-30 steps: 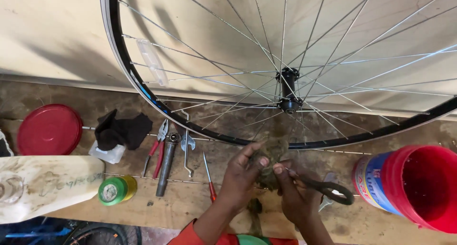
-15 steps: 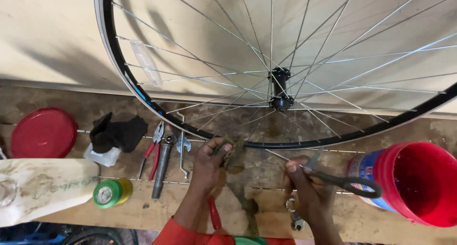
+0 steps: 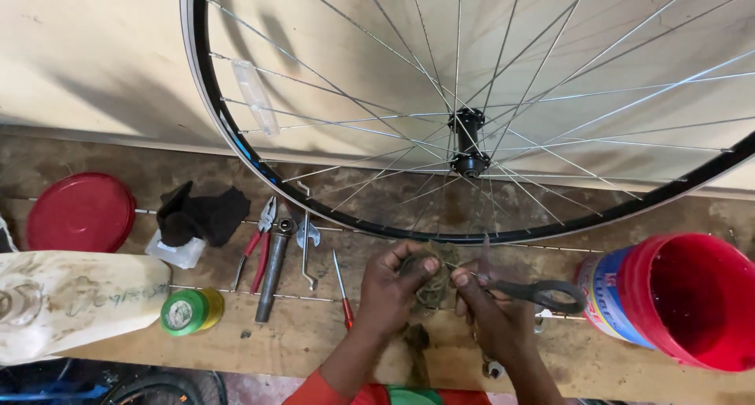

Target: Cleaning the hub and spokes of a bicycle wheel with a rag, spinning the wheel for inspection, and using scissors to cut a zip tie.

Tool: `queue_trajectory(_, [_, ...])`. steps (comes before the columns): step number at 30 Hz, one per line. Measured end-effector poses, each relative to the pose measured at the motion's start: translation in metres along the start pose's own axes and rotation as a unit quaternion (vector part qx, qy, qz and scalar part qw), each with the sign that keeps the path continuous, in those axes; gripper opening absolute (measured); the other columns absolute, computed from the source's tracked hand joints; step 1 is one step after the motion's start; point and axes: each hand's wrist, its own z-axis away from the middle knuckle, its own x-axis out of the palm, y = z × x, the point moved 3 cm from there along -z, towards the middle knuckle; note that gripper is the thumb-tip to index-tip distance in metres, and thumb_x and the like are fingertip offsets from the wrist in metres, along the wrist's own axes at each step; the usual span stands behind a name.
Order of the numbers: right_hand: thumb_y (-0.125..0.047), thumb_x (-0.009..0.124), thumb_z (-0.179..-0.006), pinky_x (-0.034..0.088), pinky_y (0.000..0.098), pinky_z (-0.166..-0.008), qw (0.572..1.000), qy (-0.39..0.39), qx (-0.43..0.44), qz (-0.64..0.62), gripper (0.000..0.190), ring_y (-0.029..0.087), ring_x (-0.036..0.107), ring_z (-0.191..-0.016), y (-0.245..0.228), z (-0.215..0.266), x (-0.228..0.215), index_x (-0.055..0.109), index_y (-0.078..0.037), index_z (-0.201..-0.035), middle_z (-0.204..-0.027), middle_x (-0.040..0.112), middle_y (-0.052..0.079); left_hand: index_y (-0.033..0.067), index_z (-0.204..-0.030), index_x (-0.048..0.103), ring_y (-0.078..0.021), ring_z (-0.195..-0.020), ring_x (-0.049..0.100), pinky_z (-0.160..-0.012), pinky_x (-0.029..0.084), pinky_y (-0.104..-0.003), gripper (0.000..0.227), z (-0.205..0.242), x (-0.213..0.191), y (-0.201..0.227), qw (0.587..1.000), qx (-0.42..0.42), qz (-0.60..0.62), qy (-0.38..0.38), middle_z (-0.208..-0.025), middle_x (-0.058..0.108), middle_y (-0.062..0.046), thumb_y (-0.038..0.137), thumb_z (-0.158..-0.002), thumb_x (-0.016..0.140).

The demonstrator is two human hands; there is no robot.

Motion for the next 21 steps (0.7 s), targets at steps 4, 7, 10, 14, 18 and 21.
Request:
queue_trajectory(4, [-0.018, 0.058, -0.092, 0.043, 0.0301, -0.037, 0.999, 0.000, 0.031, -0.041, 0.040, 0.020, 0.049, -0.032, -0.015, 0.009, -0.015, 0.057, 0.001, -0.057, -0.040, 0.050, 0.011, 0.0115, -0.081, 0.069, -0.0127, -0.073, 0.061, -0.068, 0.049, -0.029, 0.006, -0.024, -0.040, -0.011, 0.985, -0.013, -0.095, 0.142, -0.078, 0.069, 0.000, 0.013, -0.081, 0.075])
queue_trajectory(7, [-0.014, 0.058, -0.091, 0.042, 0.0326, -0.036, 0.985, 0.018, -0.058, -0.159, 0.024, 0.023, 0.049, -0.033, -0.015, 0.006, -0.018, 0.060, 0.004, -0.076, -0.045, 0.051, 0.017, 0.0085, -0.086, 0.072, -0.0121, -0.075, 0.063, -0.069, 0.051, -0.027, 0.006, -0.031, -0.060, -0.004, 0.988, 0.010, -0.104, 0.112, -0.081, 0.071, -0.001, 0.014, -0.083, 0.074])
queue_trajectory(10, [-0.016, 0.057, -0.093, 0.035, 0.0293, -0.034, 0.984, 0.024, -0.040, -0.174, 0.025, 0.023, 0.047, -0.031, -0.014, 0.007, -0.015, 0.058, 0.003, -0.077, -0.044, 0.050, 0.018, 0.0063, -0.087, 0.073, -0.0145, -0.074, 0.064, -0.067, 0.053, -0.029, 0.008, -0.011, -0.037, 0.013, 0.997, 0.023, -0.037, 0.056, -0.082, 0.072, -0.004, 0.011, -0.082, 0.076])
queue_trajectory(14, [-0.016, 0.057, -0.094, 0.028, 0.0284, -0.023, 0.983, 0.030, 0.015, -0.180, 0.027, 0.023, 0.040, -0.025, -0.023, 0.003, -0.003, 0.057, 0.004, -0.077, -0.039, 0.045, 0.019, 0.0045, -0.098, 0.073, -0.0109, -0.081, 0.063, -0.073, 0.054, -0.027, 0.024, -0.003, -0.010, 0.011, 0.997, 0.049, 0.052, -0.018, -0.090, 0.073, -0.002, 0.011, -0.076, 0.081])
queue_trajectory(18, [-0.013, 0.053, -0.096, 0.037, 0.0285, -0.032, 0.993, 0.015, 0.014, -0.120, 0.029, 0.022, 0.046, -0.029, -0.020, 0.003, 0.005, 0.060, 0.006, -0.076, -0.040, 0.052, 0.017, 0.0066, -0.100, 0.070, -0.0120, -0.085, 0.065, -0.076, 0.055, -0.028, 0.023, 0.003, 0.005, 0.018, 0.998, 0.022, 0.046, -0.043, -0.093, 0.072, -0.002, 0.015, -0.080, 0.078])
queue_trajectory(21, [-0.016, 0.061, -0.093, 0.039, 0.0310, -0.030, 0.994, 0.046, 0.057, -0.076, 0.031, 0.020, 0.048, -0.031, -0.015, 0.003, 0.004, 0.063, 0.004, -0.069, -0.045, 0.055, 0.015, 0.0073, -0.091, 0.066, -0.0124, -0.076, 0.062, -0.070, 0.054, -0.029, 0.012, 0.000, 0.002, 0.018, 0.999, 0.003, 0.049, -0.011, -0.084, 0.070, -0.003, 0.009, -0.083, 0.074])
